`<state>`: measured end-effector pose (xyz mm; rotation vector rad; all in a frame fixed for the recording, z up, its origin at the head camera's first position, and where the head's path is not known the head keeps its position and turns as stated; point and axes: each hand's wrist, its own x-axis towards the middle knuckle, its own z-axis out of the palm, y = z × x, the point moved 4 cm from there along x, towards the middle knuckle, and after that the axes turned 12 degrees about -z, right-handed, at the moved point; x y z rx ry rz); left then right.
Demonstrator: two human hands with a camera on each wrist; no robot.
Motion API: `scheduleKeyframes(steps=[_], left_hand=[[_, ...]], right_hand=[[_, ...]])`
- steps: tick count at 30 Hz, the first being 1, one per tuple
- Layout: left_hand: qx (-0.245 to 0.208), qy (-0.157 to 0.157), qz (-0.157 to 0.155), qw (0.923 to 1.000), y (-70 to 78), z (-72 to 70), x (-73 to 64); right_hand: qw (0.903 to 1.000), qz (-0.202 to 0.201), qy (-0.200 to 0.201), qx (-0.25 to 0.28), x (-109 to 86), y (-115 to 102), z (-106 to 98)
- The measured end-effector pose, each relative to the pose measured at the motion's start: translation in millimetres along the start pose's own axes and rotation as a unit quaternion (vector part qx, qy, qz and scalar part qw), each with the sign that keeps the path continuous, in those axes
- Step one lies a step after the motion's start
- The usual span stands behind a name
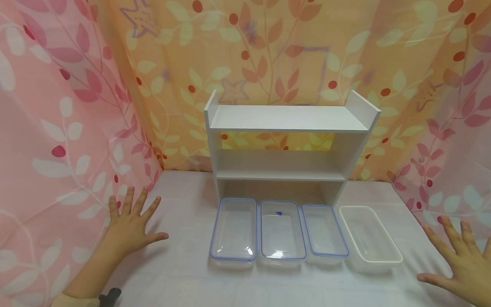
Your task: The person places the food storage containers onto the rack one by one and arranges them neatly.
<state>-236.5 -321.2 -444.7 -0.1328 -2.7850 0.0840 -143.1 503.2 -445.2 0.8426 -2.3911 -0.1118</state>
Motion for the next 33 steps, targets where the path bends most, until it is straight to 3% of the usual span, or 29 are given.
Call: scheduleKeyframes(steps=[13, 21, 28, 33], left_hand=[[-0.008, 0.013, -0.009, 0.9998, 3.6, 1.1, 8.3], [-0.035, -0.005, -0.033, 0.9988, 10.9, 1.1, 11.4], [-0.082, -0.020, -0.063, 0.9944, 23.5, 4.3, 16.0], [-0.142, -0.036, -0.079, 0.9860, 36.9, 7.1, 22.9]], right_hand=[[0.9998, 0.013, -0.005, 0.017, -2.3, 2, 6], [0.9993, 0.002, 0.034, 0.017, 3.5, -4, 2], [0.9948, 0.074, -0.030, 0.063, -0.3, -12, 5], [0.9919, 0.094, -0.030, 0.081, -1.4, -15, 7]])
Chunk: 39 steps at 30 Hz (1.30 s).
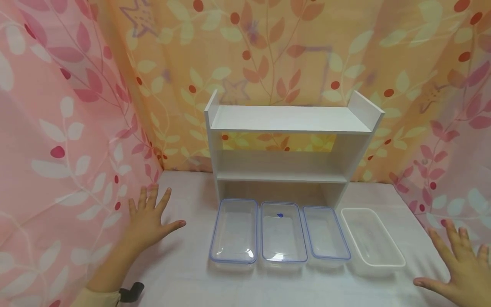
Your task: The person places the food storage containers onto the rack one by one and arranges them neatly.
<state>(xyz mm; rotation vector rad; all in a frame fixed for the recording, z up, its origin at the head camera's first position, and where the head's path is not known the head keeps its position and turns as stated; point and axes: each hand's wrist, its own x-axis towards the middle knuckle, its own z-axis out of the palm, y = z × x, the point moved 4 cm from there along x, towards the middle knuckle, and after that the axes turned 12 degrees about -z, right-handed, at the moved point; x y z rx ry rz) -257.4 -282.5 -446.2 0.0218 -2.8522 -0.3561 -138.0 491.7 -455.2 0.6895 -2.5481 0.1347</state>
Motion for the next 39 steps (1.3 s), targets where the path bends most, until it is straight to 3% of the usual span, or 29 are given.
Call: scheduleKeyframes(steps=[9, 18, 24, 31, 39], left_hand=[[-0.119, -0.013, -0.013, 0.9927, 23.8, 3.9, 5.9], [-0.222, -0.022, -0.026, 0.9745, 39.9, 10.2, 13.1], [-0.255, -0.031, -0.032, 0.9660, 46.4, 16.9, 16.4], [-0.278, -0.042, -0.045, 0.9587, 53.6, 22.1, 19.1], [-0.312, -0.043, -0.044, 0.9481, 64.4, 30.2, 24.6]], right_hand=[[0.9972, 0.016, 0.025, 0.069, 1.3, -5, 6], [0.9903, 0.015, 0.029, 0.135, 3.4, -8, 12], [0.9846, 0.032, 0.026, 0.170, 6.9, -12, 17], [0.9792, 0.087, -0.005, 0.184, 7.3, -16, 21], [0.9720, 0.103, -0.004, 0.211, 8.5, -21, 21]])
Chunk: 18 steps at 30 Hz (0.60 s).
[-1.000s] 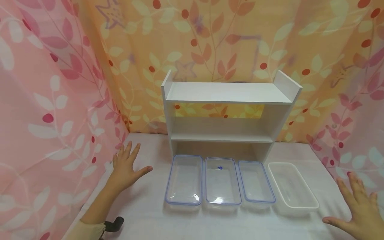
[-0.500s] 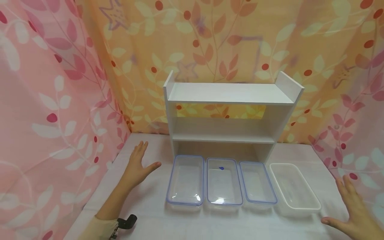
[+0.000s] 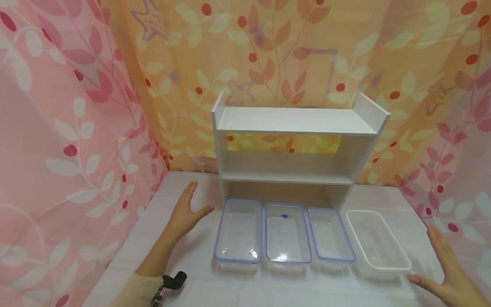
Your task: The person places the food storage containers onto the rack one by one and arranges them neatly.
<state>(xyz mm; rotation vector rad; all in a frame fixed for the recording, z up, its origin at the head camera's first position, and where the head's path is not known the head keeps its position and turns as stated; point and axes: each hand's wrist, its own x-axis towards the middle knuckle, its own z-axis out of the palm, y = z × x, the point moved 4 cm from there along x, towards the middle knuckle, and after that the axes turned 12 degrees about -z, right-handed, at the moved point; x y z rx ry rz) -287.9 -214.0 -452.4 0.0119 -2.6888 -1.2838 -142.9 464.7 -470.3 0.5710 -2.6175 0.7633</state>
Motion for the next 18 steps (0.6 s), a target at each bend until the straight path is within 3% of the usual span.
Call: scheduleKeyframes(steps=[8, 18], left_hand=[[-0.028, -0.004, -0.018, 0.9994, 0.7, 15.6, 7.5], [-0.061, 0.004, -0.027, 0.9978, 1.5, 29.5, 16.3]], right_hand=[[0.9975, 0.057, -0.036, 0.021, -6.2, 7, 14], [0.9987, 0.024, -0.019, 0.039, -5.2, 5, 21]])
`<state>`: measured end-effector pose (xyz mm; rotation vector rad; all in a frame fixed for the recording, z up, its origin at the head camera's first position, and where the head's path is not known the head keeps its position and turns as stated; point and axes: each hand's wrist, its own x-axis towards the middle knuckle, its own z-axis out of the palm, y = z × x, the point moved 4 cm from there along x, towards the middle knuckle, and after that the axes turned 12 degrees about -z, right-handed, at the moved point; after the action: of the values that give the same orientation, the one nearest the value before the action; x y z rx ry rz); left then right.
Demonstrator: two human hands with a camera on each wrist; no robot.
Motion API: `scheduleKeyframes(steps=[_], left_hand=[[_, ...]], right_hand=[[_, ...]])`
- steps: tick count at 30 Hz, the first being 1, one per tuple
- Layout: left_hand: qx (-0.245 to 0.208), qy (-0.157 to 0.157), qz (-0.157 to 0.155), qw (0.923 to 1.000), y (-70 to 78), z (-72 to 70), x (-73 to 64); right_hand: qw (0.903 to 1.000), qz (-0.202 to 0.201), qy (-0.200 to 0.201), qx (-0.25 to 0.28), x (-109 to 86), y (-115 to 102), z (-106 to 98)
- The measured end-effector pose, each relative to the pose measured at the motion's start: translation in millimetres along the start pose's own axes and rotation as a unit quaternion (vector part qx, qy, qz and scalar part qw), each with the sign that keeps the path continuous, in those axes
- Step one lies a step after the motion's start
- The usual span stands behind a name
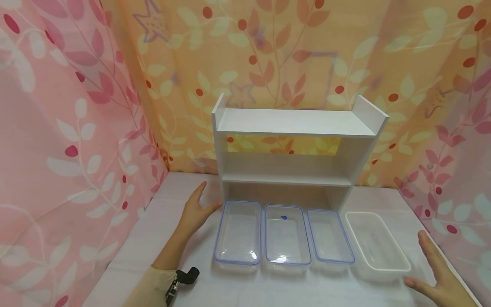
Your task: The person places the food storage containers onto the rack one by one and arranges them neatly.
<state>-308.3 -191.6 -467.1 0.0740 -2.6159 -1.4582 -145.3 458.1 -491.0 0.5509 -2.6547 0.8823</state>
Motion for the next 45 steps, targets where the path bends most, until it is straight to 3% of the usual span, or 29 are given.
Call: scheduleKeyframes(steps=[13, 17, 24, 32, 39, 45], left_hand=[[-0.066, -0.010, -0.016, 0.9976, -5.0, 11.7, 9.1], [-0.080, -0.010, -0.011, 0.9967, -4.7, 15.1, 12.5], [-0.102, -0.021, -0.010, 0.9946, -5.0, 20.8, 17.7], [-0.125, -0.027, -0.018, 0.9917, -0.9, 25.4, 20.3], [-0.137, -0.024, -0.006, 0.9903, 2.6, 29.5, 20.5], [-0.152, -0.023, 0.004, 0.9880, 0.6, 36.0, 25.5]], right_hand=[[0.9957, 0.052, -0.059, 0.049, -2.2, 4, 10], [0.9956, 0.043, -0.064, 0.054, -2.1, 4, 13], [0.9953, -0.010, -0.054, 0.080, 3.0, -7, 17], [0.9880, -0.064, -0.050, 0.131, 5.2, -8, 22], [0.9836, -0.058, -0.046, 0.165, 8.3, -5, 28], [0.9900, -0.025, -0.046, 0.131, 9.5, 1, 31]])
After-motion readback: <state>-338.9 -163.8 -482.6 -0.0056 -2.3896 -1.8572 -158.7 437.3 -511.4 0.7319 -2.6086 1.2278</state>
